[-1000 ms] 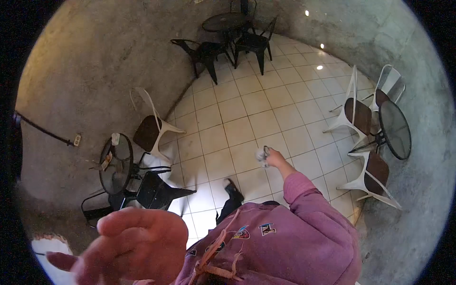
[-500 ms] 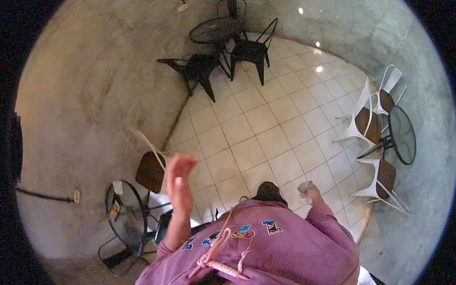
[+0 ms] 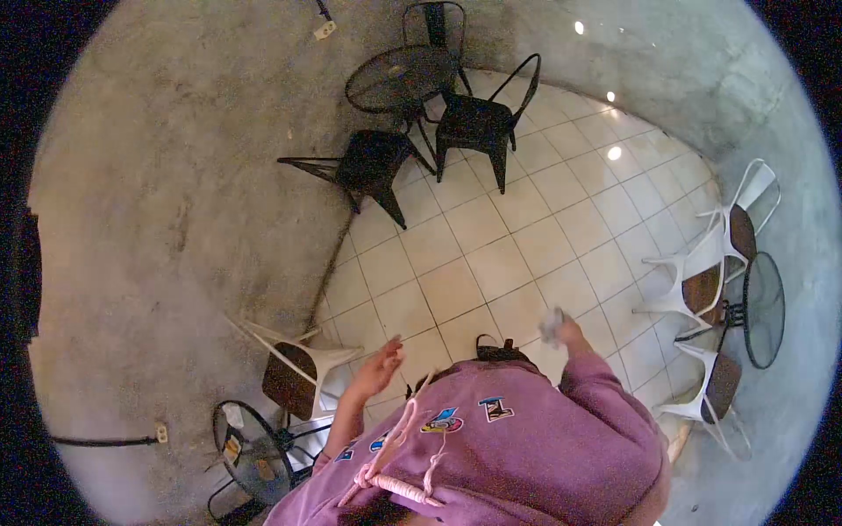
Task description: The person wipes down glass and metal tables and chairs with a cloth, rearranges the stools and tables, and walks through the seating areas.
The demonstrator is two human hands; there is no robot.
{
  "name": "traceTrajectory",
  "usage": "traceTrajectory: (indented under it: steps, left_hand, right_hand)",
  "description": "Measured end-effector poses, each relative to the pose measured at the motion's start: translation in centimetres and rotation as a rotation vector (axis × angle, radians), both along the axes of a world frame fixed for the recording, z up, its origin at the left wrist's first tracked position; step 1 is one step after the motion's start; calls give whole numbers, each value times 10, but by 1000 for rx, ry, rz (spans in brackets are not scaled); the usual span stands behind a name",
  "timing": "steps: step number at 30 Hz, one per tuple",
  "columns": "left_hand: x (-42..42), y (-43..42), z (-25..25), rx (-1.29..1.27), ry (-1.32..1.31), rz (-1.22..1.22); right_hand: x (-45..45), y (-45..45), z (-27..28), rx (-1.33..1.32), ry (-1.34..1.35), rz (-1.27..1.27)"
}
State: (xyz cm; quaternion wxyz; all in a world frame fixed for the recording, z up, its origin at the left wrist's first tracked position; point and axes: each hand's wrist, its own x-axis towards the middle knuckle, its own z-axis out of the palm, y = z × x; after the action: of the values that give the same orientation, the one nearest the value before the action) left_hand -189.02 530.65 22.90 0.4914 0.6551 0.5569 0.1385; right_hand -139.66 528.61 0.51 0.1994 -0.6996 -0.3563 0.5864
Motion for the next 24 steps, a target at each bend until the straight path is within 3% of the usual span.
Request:
traceTrajectory:
  steps: [1, 2, 4, 7, 8, 11, 13, 17, 18, 19, 22, 24]
  left_hand:
    - [1, 18, 1, -9, -5, 8]
    - [0, 37, 3, -20, -17, 117]
    - [-4, 68, -3, 0, 45, 239]
    - [-23, 105, -36, -125, 91, 253]
    - [-31, 119, -51, -124, 87, 255]
    - [-47, 173, -84, -232, 112, 233]
    - [-54, 220, -92, -273, 214, 116]
    - [-51, 351, -70, -236, 173, -27]
    - [-47, 387, -57, -265, 169, -44]
    - [-48, 418, -67, -116, 188, -33]
    - [-29, 521, -39, -13, 79, 4]
    - [-19, 586, -44, -2, 92, -40]
  right_hand:
    - [-25, 54, 61, 231, -386, 169]
    - [-15, 102, 25, 405, -594, 265]
    - [-35, 198, 66, 163, -423, 48]
    - [-61, 297, 89, 357, -357, -3]
    - [-67, 327, 79, 366, -352, 40]
    - [-70, 394, -26, 763, 127, -22]
    - [-117, 420, 16, 498, -87, -160]
    - [-132, 459, 14, 355, -83, -177]
    - [-140, 471, 50, 382, -176, -159]
    - [-145, 486, 71, 411, -265, -141]
    - [-124, 544, 79, 609, -339, -263]
    - [-109, 590, 86, 628, -123, -391]
